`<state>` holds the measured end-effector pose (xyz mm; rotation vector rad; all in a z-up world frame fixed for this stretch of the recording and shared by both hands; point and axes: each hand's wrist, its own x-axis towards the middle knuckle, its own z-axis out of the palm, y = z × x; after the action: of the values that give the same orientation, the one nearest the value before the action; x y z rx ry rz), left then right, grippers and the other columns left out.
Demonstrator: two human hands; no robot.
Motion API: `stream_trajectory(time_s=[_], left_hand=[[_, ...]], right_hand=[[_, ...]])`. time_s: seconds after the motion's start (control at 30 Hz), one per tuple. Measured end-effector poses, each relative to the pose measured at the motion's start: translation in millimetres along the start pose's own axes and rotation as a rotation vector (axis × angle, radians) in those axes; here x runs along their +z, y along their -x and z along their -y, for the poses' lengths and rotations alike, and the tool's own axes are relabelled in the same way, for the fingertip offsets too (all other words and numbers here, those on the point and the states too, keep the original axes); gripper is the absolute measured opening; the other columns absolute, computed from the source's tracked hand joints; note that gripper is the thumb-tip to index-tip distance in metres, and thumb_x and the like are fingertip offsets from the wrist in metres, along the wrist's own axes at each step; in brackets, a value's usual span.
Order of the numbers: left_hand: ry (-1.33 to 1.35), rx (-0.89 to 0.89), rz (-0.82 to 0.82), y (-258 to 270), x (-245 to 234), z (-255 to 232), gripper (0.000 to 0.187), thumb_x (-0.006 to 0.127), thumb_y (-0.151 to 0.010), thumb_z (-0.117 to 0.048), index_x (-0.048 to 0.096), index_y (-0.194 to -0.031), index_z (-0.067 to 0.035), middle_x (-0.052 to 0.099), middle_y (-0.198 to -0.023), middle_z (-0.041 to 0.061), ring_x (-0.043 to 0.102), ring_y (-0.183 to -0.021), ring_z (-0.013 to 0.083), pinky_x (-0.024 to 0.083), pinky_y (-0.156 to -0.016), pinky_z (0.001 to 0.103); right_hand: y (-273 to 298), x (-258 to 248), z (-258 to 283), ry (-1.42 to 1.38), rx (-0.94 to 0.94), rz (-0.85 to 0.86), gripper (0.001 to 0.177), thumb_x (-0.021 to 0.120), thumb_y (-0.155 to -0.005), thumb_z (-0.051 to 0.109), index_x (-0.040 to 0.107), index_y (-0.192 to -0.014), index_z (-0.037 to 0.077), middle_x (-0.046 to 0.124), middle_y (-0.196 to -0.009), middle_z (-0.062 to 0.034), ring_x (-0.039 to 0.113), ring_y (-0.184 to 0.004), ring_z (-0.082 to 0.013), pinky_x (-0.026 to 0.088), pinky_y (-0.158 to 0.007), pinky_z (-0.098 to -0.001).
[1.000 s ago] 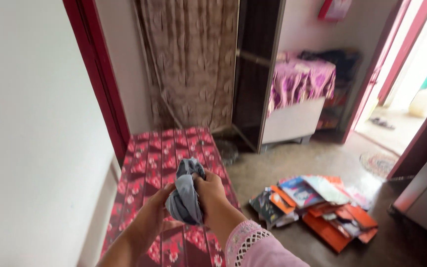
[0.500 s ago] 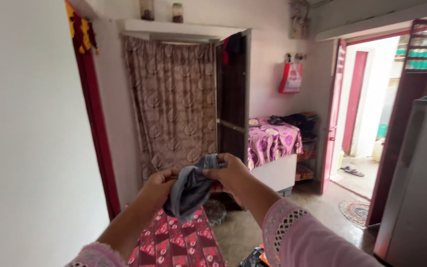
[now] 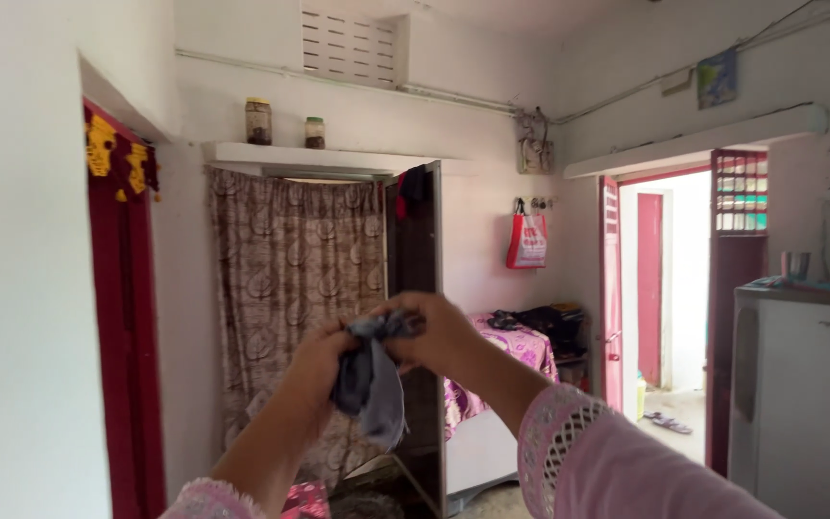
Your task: The person wipes the top surface of a floral-patterned wooden table with a blue cloth. They then move to the lower shelves of the same table and wipe them with the same cloth.
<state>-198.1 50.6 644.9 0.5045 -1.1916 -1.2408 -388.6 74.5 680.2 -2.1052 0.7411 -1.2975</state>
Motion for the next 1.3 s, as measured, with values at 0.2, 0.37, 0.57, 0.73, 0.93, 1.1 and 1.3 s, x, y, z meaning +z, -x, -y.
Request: stream_trajectory(time_s=[0.2,0.37,0.57,0.73,0.93,1.1,1.3], left_hand=[[-0.247,0.013,-0.048,-10,103,1,0.052,0.066,-0.09,-0.032,0.049,-0.138,-0.018,0.067,-0.124,0.016,0.069,-0.103,0.0242,0.055,-0.087,0.049],[-0.121,-0.069,0.007,-30,141,32,0.063,0.07,-0.086,-0.029,0.038,-0.138,-0.015,0.066,-0.126,0.02,0.076,-0.1,0.0322,0.063,-0.088,0.047],[-0.231,0.075,-0.174,-106,100,83,0.044,0.071,-0.087,-0.016,0.062,-0.127,-0.002,0.068,-0.107,0.015,0.063,-0.083,0.0226,0.049,-0.063,0.034],[-0.442,0.002,-0.352,-156,55,87,0.029,0.069,-0.088,-0.013,0.068,-0.117,-0.01,0.073,-0.1,0.007,0.068,-0.087,0.0206,0.054,-0.072,0.036],[-0.563,-0.045,-0.248,-216,17,126,0.03,0.07,-0.086,-0.008,0.07,-0.116,-0.007,0.077,-0.104,0.012,0.075,-0.094,0.0223,0.059,-0.084,0.038],[-0.497,0.108,-0.074,-242,9,158,0.024,0.068,-0.084,-0.005,0.076,-0.106,0.002,0.078,-0.097,0.013,0.075,-0.086,0.0239,0.061,-0.076,0.037],[-0.564,0.057,-0.151,-272,7,176,0.019,0.07,-0.087,-0.009,0.077,-0.103,-0.001,0.072,-0.088,0.008,0.065,-0.074,0.0176,0.049,-0.059,0.033]], right_hand=[[-23,-108,-3,-0.04,0.06,-0.308,0.028,0.072,-0.088,0.007,0.066,-0.115,0.0,0.071,-0.101,-0.0103,0.075,-0.085,-0.0197,0.065,-0.074,-0.0341],[-36,-153,-42,-0.294,0.156,-0.195,0.024,0.068,-0.091,0.008,0.063,-0.113,-0.001,0.071,-0.101,-0.0105,0.072,-0.089,-0.0207,0.064,-0.08,-0.0325],[-39,-165,-97,-0.149,0.212,-0.043,0.027,0.072,-0.086,0.003,0.063,-0.111,-0.004,0.067,-0.107,-0.0101,0.074,-0.091,-0.0216,0.068,-0.077,-0.0366],[-55,-166,-125,-0.064,0.279,-0.162,0.04,0.079,-0.083,0.018,0.068,-0.118,0.003,0.067,-0.115,-0.0098,0.071,-0.098,-0.0227,0.065,-0.076,-0.0359],[-74,-146,-167,0.279,0.139,-0.143,0.087,0.091,-0.062,0.04,0.057,-0.139,0.021,0.052,-0.138,-0.005,0.063,-0.107,-0.0221,0.056,-0.091,-0.0395],[-106,-141,-228,0.238,0.056,-0.07,0.094,0.094,-0.057,0.041,0.058,-0.14,0.016,0.051,-0.141,-0.0072,0.061,-0.111,-0.0232,0.057,-0.094,-0.0403],[-152,-158,-299,0.126,-0.12,0.026,0.077,0.094,-0.063,0.03,0.061,-0.129,0.008,0.068,-0.121,-0.0078,0.068,-0.106,-0.02,0.057,-0.091,-0.0371]])
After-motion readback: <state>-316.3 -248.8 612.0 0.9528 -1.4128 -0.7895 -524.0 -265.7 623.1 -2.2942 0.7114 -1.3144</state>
